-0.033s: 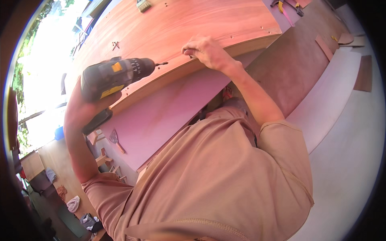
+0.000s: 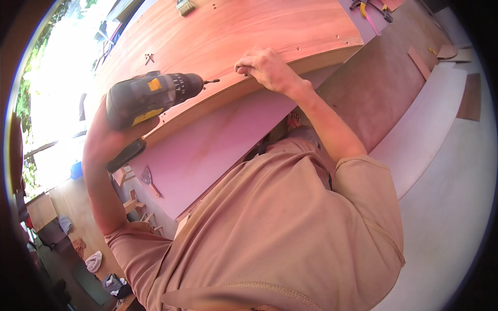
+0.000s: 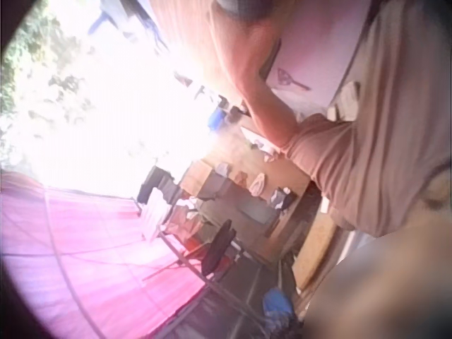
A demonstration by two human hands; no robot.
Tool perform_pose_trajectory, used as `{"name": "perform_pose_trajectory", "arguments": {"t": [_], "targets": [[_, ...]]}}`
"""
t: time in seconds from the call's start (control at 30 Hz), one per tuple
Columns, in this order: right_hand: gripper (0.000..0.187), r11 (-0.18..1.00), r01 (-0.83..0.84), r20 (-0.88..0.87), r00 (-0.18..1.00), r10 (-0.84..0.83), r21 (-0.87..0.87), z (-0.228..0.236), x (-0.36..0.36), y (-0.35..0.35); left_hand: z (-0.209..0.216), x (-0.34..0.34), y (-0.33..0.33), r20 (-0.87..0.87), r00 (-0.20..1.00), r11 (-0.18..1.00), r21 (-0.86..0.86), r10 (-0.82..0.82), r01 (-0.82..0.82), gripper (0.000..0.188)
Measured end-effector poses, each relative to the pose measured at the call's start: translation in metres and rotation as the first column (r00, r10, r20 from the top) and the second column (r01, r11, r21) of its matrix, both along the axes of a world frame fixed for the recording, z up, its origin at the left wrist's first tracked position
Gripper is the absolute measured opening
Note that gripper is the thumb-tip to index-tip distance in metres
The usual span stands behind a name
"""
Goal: The person assembles a curved wooden structure by aligning panels and securing them with screws. They use a cordless drill to drive screws into pre-drilled holes and a clamp to hold pieces in place while fastening.
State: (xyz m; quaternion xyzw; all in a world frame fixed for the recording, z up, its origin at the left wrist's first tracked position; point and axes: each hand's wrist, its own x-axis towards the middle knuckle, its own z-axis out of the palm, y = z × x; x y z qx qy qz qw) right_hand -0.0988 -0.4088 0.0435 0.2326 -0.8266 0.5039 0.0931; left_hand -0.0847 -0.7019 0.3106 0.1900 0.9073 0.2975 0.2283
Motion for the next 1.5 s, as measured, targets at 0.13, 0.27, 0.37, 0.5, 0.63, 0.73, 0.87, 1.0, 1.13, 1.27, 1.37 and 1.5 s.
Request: {"name": "perform_pose_trajectory", "arguments": {"t": [0.13, 0.27, 0.37, 0.5, 0.63, 0.73, 0.87, 1.0, 1.13, 1.27, 1.37, 1.5], "targets": [[0.011, 0.998, -0.053, -0.131, 0.990, 0.055, 0.018, -0.011, -0.001, 0.005, 0.006, 0.000, 0.037, -0.018, 1.000, 0.998, -0.056, -0.024, 0.023, 0.045], [0.012, 0.997, -0.045, -0.190, 0.980, 0.057, 0.067, -0.015, 0.000, 0.009, 0.003, -0.007, 0.060, -0.058, 0.996, 0.988, -0.145, -0.062, 0.053, 0.042], [0.012, 0.998, -0.050, -0.133, 0.990, 0.053, 0.023, -0.017, 0.000, 0.010, 0.004, -0.010, 0.073, -0.064, 0.997, 0.987, -0.160, -0.042, 0.031, 0.040], [0.013, 0.999, -0.050, -0.137, 0.989, 0.051, 0.015, -0.019, 0.001, 0.012, 0.011, -0.016, 0.084, -0.068, 0.996, 0.973, -0.228, -0.054, 0.037, 0.041], [0.021, 0.995, -0.072, -0.087, 0.993, 0.077, 0.062, -0.019, 0.002, 0.014, 0.015, -0.022, 0.092, -0.067, 0.992, 0.969, -0.227, -0.110, 0.092, 0.041], [0.018, 0.996, -0.056, -0.097, 0.993, 0.062, 0.065, -0.018, 0.002, 0.013, 0.016, -0.025, 0.098, -0.044, 0.993, 0.959, -0.268, -0.108, 0.093, 0.042], [0.016, 0.998, -0.062, -0.105, 0.992, 0.064, 0.023, -0.018, 0.002, 0.013, 0.016, -0.029, 0.103, -0.063, 0.990, 0.944, -0.314, -0.128, 0.103, 0.042], [0.016, 0.998, -0.051, -0.100, 0.994, 0.054, 0.033, -0.018, 0.003, 0.014, 0.013, -0.035, 0.104, -0.062, 0.990, 0.948, -0.304, -0.123, 0.098, 0.045], [0.016, 0.997, -0.057, -0.087, 0.994, 0.062, 0.053, -0.018, 0.003, 0.015, 0.014, -0.041, 0.105, -0.065, 0.989, 0.931, -0.351, -0.129, 0.098, 0.048], [0.016, 0.997, -0.062, -0.100, 0.993, 0.066, 0.044, -0.018, 0.004, 0.016, 0.014, -0.039, 0.107, -0.102, 0.989, 0.915, -0.400, -0.106, 0.057, 0.051], [0.015, 0.996, -0.048, -0.102, 0.993, 0.055, 0.072, -0.018, 0.004, 0.015, 0.014, -0.036, 0.105, -0.120, 0.985, 0.887, -0.457, -0.125, 0.057, 0.054], [0.016, 0.995, -0.045, -0.106, 0.993, 0.055, 0.092, -0.019, 0.004, 0.016, 0.010, -0.039, 0.103, -0.126, 0.978, 0.887, -0.453, -0.167, 0.093, 0.056]]}}
